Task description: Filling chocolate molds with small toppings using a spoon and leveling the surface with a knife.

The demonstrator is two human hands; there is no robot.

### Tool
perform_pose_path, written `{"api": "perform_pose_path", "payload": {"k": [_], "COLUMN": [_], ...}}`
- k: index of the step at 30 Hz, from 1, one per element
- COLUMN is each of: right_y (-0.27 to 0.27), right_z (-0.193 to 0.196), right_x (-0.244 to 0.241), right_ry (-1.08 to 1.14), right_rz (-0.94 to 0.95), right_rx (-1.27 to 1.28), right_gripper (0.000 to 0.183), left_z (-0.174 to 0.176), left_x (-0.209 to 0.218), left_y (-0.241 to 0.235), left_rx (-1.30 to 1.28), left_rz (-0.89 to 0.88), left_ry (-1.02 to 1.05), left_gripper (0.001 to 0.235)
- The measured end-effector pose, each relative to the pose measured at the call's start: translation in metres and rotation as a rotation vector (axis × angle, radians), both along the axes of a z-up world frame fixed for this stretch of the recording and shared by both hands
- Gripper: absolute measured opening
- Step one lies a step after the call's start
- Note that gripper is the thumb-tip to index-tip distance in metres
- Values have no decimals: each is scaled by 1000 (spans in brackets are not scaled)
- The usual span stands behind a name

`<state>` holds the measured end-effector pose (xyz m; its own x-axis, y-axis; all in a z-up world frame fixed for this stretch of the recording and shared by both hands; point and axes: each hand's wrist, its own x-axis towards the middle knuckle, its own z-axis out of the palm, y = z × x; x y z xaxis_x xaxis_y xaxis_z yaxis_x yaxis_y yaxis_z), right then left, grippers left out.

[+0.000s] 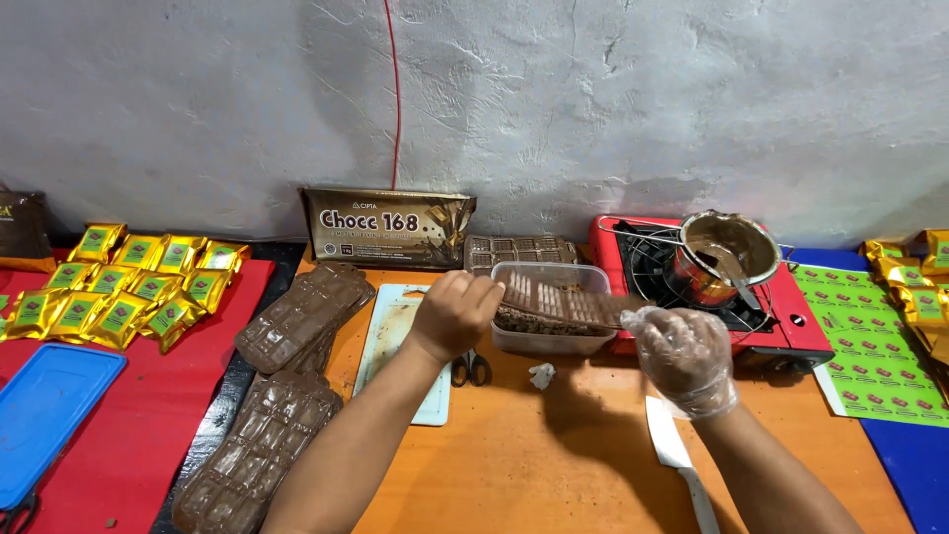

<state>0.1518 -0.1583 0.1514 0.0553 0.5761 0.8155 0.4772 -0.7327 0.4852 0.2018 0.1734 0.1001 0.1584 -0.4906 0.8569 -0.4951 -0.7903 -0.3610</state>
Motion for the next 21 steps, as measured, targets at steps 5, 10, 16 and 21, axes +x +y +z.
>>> {"api": "perform_pose_path", "payload": {"k": [5, 10, 16, 21], "right_y": [11, 12, -3, 9], "right_z": [-13, -24, -4, -25], "right_x": [-17, -17, -7, -37], "right_ry": [71, 115, -23, 87], "right_rz": [34, 23, -42, -50], "right_rx": [-3, -13, 62, 70], "right_gripper": [16, 19, 19, 16], "left_z": [-9, -51, 12, -31], "left_x": [-27, -17, -11, -39], "left_y": [5, 3, 1, -2], "left_rx": [8, 15, -136, -94], "left_rz": [31, 21, 88, 117], "left_ry": [76, 172, 47, 180], "left_gripper": [15, 11, 5, 5]}}
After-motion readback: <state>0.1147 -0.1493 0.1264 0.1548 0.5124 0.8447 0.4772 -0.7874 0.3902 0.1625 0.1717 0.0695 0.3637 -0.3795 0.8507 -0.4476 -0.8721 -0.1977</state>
